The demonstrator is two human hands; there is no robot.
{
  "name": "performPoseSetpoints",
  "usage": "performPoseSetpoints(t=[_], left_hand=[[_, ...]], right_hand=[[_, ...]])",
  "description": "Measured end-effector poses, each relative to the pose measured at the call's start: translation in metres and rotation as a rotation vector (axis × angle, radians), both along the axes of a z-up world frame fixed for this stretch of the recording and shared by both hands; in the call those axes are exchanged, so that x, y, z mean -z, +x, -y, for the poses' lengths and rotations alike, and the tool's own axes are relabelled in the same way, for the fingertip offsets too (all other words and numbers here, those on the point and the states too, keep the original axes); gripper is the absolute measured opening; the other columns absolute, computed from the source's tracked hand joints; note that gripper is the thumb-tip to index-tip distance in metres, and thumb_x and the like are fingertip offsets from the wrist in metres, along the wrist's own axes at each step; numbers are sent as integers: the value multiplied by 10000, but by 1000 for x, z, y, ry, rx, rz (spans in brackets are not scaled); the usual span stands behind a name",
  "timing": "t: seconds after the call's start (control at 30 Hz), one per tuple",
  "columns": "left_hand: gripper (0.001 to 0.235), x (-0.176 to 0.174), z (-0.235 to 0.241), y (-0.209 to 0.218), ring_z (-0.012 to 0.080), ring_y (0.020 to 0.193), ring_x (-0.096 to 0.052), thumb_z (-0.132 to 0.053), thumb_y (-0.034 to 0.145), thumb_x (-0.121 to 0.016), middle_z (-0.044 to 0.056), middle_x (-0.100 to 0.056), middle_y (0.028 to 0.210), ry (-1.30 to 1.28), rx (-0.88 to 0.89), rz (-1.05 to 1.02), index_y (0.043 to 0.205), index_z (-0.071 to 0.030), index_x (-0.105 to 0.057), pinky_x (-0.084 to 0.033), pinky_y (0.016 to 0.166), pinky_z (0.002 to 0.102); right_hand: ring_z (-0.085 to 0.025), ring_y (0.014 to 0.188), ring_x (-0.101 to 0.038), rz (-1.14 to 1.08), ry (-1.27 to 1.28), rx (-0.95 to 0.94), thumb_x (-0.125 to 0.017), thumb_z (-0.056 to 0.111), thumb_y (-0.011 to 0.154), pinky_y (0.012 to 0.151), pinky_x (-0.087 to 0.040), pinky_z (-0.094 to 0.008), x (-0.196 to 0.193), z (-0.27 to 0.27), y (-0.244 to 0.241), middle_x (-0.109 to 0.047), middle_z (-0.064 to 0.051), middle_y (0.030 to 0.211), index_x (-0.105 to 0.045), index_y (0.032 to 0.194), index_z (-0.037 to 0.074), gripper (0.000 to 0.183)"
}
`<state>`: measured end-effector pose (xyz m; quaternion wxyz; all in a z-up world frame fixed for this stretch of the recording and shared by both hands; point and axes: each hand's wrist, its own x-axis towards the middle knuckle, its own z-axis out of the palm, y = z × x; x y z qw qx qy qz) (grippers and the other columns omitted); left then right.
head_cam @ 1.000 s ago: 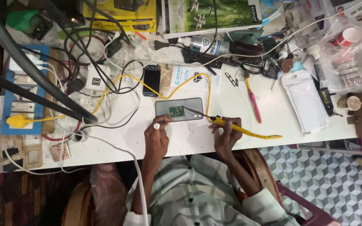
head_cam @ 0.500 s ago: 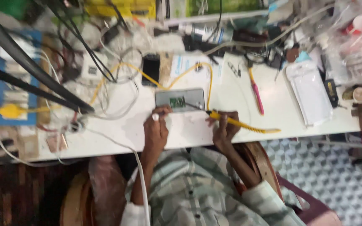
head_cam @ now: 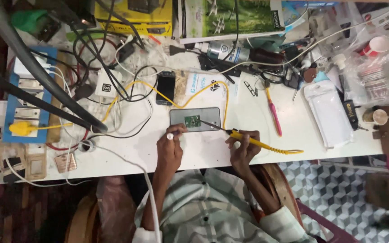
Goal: The person uses a soldering iron and solder wire to work on a small green circuit board placed on a smartphone. They repeatedly apply heat and solder to specific points on the board while holding the board steady with the other hand.
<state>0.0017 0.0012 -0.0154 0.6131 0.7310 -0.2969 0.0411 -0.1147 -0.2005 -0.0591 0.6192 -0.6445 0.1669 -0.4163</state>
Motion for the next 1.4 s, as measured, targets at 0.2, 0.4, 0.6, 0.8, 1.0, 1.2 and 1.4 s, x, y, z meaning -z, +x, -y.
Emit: performPoseSetpoints(t=[0.2,0.4,0.6,0.8,1.0,1.2,1.4], left_hand=[[186,1,0,2,325,972,-729,78,1021,-415,172,-696,1081,-34,-15,21,1089,35,-582,-585,862,356],[186,-3,3,0,290,919,-728,50,1023,-417,155,-710,1082,-17,0,-50,1077,31,-594,-584,828,349],[208,8,3,3,272,910,-724,51,1002,-417,155,-706,1118,9,-6,-19,1084,22,-607,-567,752,334],[201,5,5,2,278,776,-666,50,1003,-404,146,-717,1107,29,-19,-202,1080,29,-588,-553,733,344],[187,1,6,2,286,934,-725,93,994,-407,157,-702,1080,14,-29,0,1075,29,-563,-574,840,344],[155,3,7,3,289,849,-730,98,994,-418,159,-713,1062,40,-32,-36,1070,50,-545,-594,771,327],[148,-2,8,8,295,950,-754,117,971,-463,169,-733,1050,13,-71,142,1042,29,-560,-607,819,343]], right_hand=[[-141,609,-621,-45,-20,0,-480,256,1118,516,-467,-252,-4,-2,0,-651,-124,764,-503,1048,-7,274],[-102,625,-596,-58,129,-1,-489,233,1100,499,-413,-218,-12,-3,1,-641,-94,742,-505,1047,4,235],[-103,595,-581,-33,109,24,-492,224,1109,506,-417,-225,-4,-1,2,-636,-94,716,-512,1040,7,229],[-116,572,-583,-70,93,38,-467,270,1118,516,-438,-236,-12,0,3,-641,-100,682,-500,1054,7,273],[-142,583,-622,-36,130,28,-477,302,1104,471,-421,-238,-13,-1,5,-613,-98,697,-493,1070,4,301],[-150,584,-643,-70,100,67,-447,330,1115,499,-464,-239,-7,2,4,-628,-99,697,-508,1043,10,333],[-163,594,-616,-30,170,52,-484,241,1099,505,-475,-269,-4,4,10,-621,-115,732,-503,1019,-17,270]])
